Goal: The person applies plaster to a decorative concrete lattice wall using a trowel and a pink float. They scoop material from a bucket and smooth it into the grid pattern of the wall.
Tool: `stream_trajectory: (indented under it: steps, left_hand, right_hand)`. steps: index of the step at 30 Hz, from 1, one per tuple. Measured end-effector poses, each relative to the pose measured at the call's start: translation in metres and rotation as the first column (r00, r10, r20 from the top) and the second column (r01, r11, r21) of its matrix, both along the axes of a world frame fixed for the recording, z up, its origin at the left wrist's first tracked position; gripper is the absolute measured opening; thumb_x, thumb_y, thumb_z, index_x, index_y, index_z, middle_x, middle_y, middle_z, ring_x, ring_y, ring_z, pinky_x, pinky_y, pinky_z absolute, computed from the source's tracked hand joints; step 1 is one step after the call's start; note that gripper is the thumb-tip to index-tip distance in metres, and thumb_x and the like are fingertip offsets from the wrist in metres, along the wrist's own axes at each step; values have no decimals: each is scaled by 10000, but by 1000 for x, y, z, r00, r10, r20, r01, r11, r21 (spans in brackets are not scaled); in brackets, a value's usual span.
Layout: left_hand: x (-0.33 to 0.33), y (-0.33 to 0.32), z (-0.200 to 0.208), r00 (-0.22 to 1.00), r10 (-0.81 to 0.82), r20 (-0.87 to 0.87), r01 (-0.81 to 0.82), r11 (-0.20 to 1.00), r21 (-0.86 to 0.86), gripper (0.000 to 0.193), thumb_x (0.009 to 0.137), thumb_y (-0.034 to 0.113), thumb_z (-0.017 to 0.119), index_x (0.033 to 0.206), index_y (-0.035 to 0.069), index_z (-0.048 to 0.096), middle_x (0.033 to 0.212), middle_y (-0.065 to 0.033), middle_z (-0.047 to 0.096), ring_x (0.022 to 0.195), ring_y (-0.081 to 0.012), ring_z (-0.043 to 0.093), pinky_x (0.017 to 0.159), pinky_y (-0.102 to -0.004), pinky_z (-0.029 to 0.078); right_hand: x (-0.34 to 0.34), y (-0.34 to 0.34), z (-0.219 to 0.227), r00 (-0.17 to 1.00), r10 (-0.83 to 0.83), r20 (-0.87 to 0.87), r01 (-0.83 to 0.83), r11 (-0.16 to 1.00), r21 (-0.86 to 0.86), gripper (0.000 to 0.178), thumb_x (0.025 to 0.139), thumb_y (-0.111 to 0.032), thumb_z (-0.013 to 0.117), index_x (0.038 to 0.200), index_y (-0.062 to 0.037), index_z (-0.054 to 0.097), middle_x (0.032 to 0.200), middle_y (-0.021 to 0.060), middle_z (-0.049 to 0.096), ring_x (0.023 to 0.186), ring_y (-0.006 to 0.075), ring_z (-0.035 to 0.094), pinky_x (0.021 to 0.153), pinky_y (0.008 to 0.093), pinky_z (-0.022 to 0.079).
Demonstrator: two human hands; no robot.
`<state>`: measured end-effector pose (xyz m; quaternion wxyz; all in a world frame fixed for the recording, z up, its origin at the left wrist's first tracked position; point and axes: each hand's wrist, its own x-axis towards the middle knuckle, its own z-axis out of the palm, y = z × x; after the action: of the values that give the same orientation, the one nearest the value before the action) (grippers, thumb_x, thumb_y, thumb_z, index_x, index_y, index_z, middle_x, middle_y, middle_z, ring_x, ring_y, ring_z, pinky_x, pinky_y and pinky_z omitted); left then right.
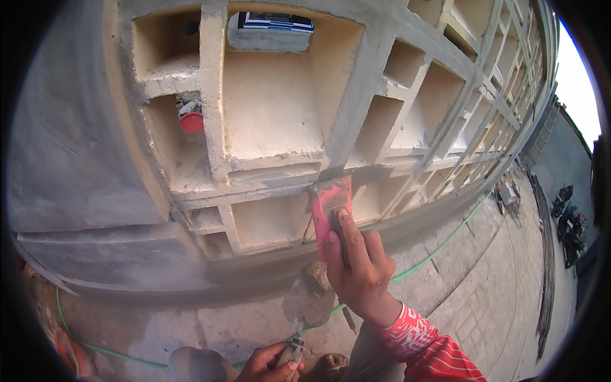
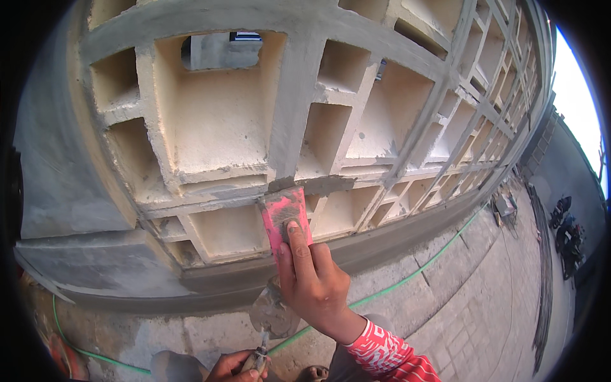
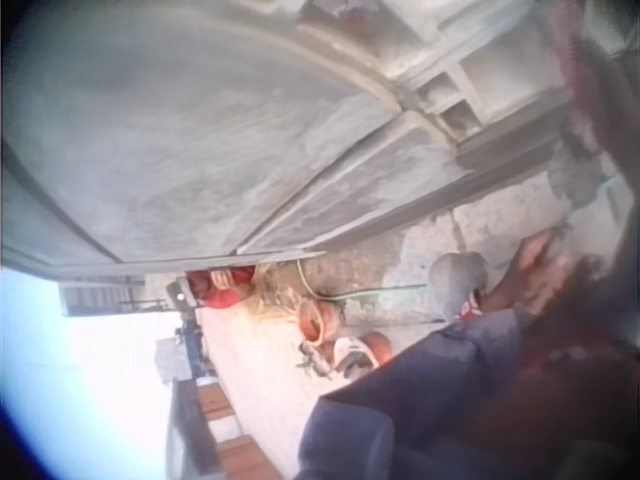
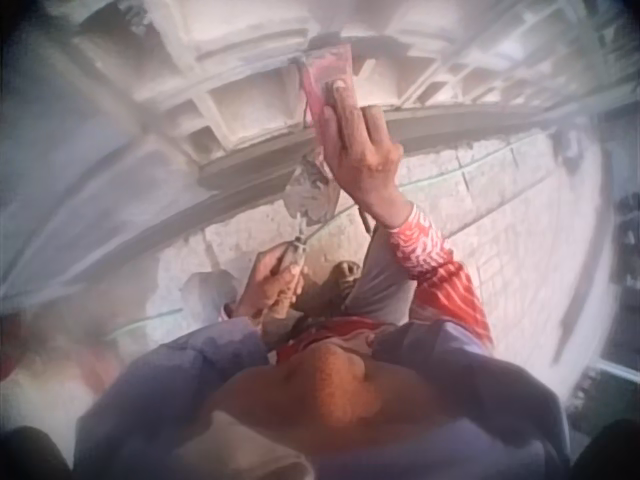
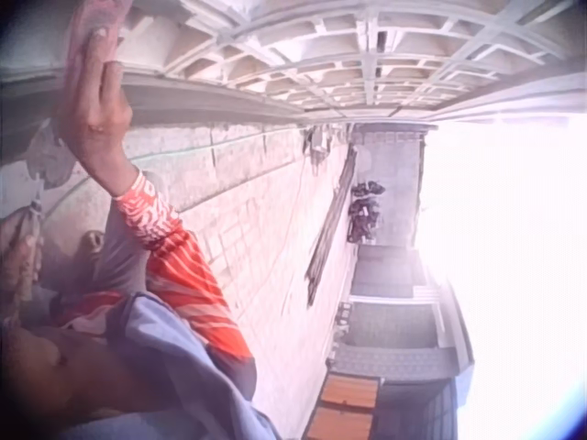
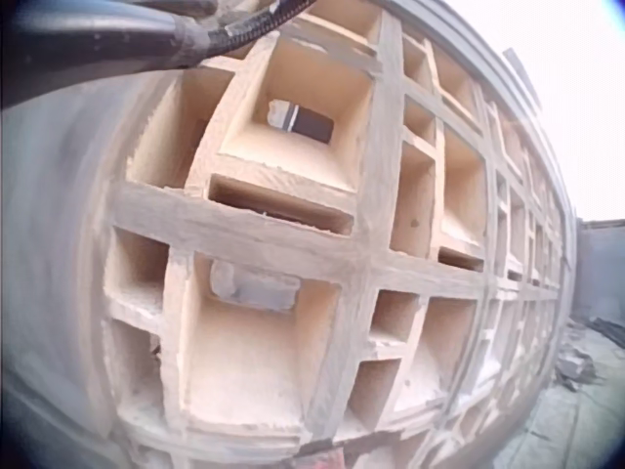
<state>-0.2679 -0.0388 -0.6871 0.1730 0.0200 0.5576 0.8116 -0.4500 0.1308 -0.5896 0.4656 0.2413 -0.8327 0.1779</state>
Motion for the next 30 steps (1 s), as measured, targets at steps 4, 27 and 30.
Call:
stream_trajectory:
  steps: [4,27,30]
  left_hand:
    - [-4,2,13,999,-12,45,9,998,60,303,947,284,655,1084,25,579,802,-45,610,612,-131,595,537,-273,492]
    - [1,-6,2,974,-204,101,188,972,143,302,968,128,607,1206,-50,556,956,-81,614,746,-133,631,672,-302,532]
    - [-1,-7,-1,974,-219,59,209,967,148,279,971,125,604,1188,-46,566,949,-65,613,743,-126,625,694,-299,525]
  right_hand:
    - [11,2,-7,992,13,123,-26,994,102,427,856,-111,745,1268,-35,665,738,36,525,503,156,533,442,289,451]
    - [87,88,6,585,67,809,96,984,-152,202,825,-89,684,1007,-14,731,806,162,710,645,300,697,597,350,542]
    - [80,85,11,712,49,701,-16,998,-54,200,820,-104,701,1004,-34,737,776,151,698,632,307,685,582,368,544]
